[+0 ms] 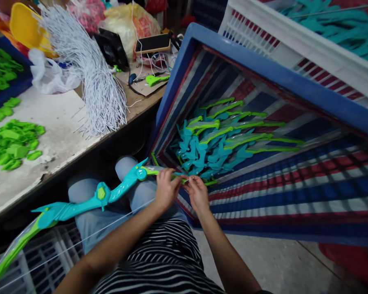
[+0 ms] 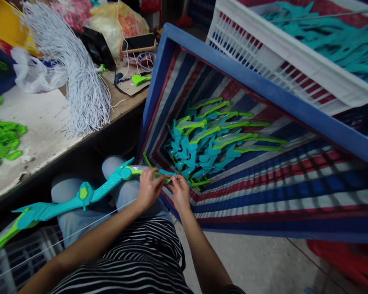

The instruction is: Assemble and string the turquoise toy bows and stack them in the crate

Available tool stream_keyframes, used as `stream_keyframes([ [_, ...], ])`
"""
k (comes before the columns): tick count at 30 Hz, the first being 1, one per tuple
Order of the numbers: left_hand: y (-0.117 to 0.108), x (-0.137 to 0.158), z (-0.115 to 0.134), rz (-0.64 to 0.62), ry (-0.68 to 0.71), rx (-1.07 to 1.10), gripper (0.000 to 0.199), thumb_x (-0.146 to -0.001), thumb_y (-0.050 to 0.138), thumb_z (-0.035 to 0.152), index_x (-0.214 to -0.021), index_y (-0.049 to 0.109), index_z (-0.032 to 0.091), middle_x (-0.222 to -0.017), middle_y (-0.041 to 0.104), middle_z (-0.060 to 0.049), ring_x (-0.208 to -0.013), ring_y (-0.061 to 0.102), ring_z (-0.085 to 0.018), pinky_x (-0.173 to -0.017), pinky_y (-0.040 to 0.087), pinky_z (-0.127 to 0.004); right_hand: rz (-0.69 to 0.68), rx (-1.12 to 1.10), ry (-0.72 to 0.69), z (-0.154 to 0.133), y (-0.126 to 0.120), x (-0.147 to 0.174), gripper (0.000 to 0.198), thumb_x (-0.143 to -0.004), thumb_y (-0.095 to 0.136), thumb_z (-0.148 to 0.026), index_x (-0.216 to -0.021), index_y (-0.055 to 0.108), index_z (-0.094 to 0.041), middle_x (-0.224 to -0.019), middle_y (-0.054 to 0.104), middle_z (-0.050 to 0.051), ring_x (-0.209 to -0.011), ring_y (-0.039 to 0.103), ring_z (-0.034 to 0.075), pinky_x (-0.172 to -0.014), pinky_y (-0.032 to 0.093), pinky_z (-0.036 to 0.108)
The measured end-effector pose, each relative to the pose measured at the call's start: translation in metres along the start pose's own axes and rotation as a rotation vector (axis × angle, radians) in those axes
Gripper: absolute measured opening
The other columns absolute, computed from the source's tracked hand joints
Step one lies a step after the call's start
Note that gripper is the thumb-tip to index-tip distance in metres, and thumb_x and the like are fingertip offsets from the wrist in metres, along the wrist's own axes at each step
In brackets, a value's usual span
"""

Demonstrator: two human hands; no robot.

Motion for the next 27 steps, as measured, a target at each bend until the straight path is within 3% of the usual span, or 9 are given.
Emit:
stream_keyframes([
  [3,-0.009,0.035,-0.022,-0.174,-0.044,-0.114,0.022,-0.091,0.050,0.031,-0.096,0.066,0.018,-0.088,0.064,-0.010,-0.084,0.057,-0.023,-0.077,0.043,-0.037,0.020,0.074,-0.004,0.004,-0.006,-0.001,0.036,-0.061,0.079,-0.047,-0.075,0.058,-0.021,-0.083,0.069,0.002,-0.077,0.063,0.017,-0.068,0.055,0.032],
  [5,-0.008,0.054,-0.036,-0.331,-0.092,-0.073,0.024,-0.093,0.045,0.027,-0.087,0.066,0.017,-0.074,0.063,-0.007,-0.071,0.058,-0.020,-0.070,0.043,-0.031,0.004,0.147,-0.028,0.007,-0.007,-0.001,0.034,-0.062,0.078,-0.047,-0.075,0.061,-0.020,-0.083,0.068,0.002,-0.074,0.062,0.016,-0.067,0.055,0.031],
  [7,-0.005,0.064,-0.044,-0.388,-0.166,0.012,0.029,-0.094,0.040,0.025,-0.083,0.065,0.018,-0.074,0.065,-0.007,-0.069,0.059,-0.018,-0.068,0.043,-0.028,-0.047,0.260,-0.054,0.009,-0.007,-0.003,0.031,-0.063,0.077,-0.046,-0.074,0.064,-0.020,-0.086,0.066,0.002,-0.071,0.060,0.015,-0.065,0.055,0.031],
  [11,-0.015,0.063,-0.048,-0.377,-0.299,0.198,0.031,-0.093,0.040,0.030,-0.082,0.066,0.018,-0.079,0.068,-0.008,-0.070,0.061,-0.018,-0.067,0.042,-0.027,-0.121,0.564,-0.174,0.007,-0.007,-0.014,0.027,-0.063,0.073,-0.043,-0.075,0.067,-0.019,-0.099,0.062,0.007,-0.080,0.060,0.019,-0.063,0.054,0.032],
  [14,-0.050,0.079,-0.060,-0.318,-0.402,0.345,0.033,-0.091,0.040,0.035,-0.078,0.065,0.018,-0.072,0.067,-0.006,-0.064,0.059,-0.017,-0.063,0.042,-0.026,-0.126,0.790,-0.282,-0.004,-0.011,-0.025,0.028,-0.067,0.066,-0.040,-0.086,0.067,-0.020,-0.097,0.066,0.008,-0.088,0.061,0.024,-0.074,0.053,0.038],
  [20,-0.126,0.188,-0.083,-0.218,-0.703,0.283,0.030,-0.087,0.046,0.039,-0.078,0.068,0.020,-0.077,0.066,-0.005,-0.074,0.061,-0.020,-0.070,0.046,-0.028,-0.335,1.152,-0.281,-0.013,-0.015,-0.030,0.042,-0.068,0.056,-0.045,-0.103,0.063,-0.023,-0.106,0.067,0.014,-0.098,0.063,0.033,-0.087,0.049,0.046],
  [22,-0.136,0.221,-0.080,-0.036,-0.805,0.309,0.026,-0.084,0.051,0.040,-0.080,0.069,0.021,-0.080,0.066,-0.005,-0.077,0.061,-0.020,-0.073,0.047,-0.029,-0.347,1.302,-0.259,-0.007,-0.020,-0.042,0.057,-0.065,0.054,-0.058,-0.108,0.060,-0.022,-0.110,0.066,0.014,-0.103,0.061,0.036,-0.087,0.049,0.049],
  [23,-0.143,0.234,-0.083,0.158,-0.876,0.284,0.025,-0.083,0.054,0.041,-0.081,0.068,0.021,-0.083,0.066,-0.005,-0.080,0.061,-0.020,-0.076,0.048,-0.030,-0.356,1.368,-0.275,-0.003,-0.022,-0.052,0.064,-0.062,0.052,-0.063,-0.110,0.058,-0.021,-0.111,0.065,0.015,-0.105,0.060,0.037,-0.087,0.049,0.050],
  [27,-0.180,0.293,-0.116,1.200,-1.228,0.004,0.031,-0.073,0.066,0.045,-0.088,0.062,0.019,-0.093,0.062,-0.007,-0.096,0.057,-0.023,-0.085,0.046,-0.034,-0.412,1.577,-0.262,0.021,-0.016,-0.094,0.071,-0.056,0.046,-0.071,-0.103,0.059,-0.020,-0.106,0.066,0.019,-0.098,0.062,0.042,-0.078,0.052,0.051],
])
Point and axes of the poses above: each hand's wrist, its own x-axis away from the middle knuckle, its own y-axis out of the palm, z = x × y, the point moved 3 cm from there along -x, towards the middle knuckle
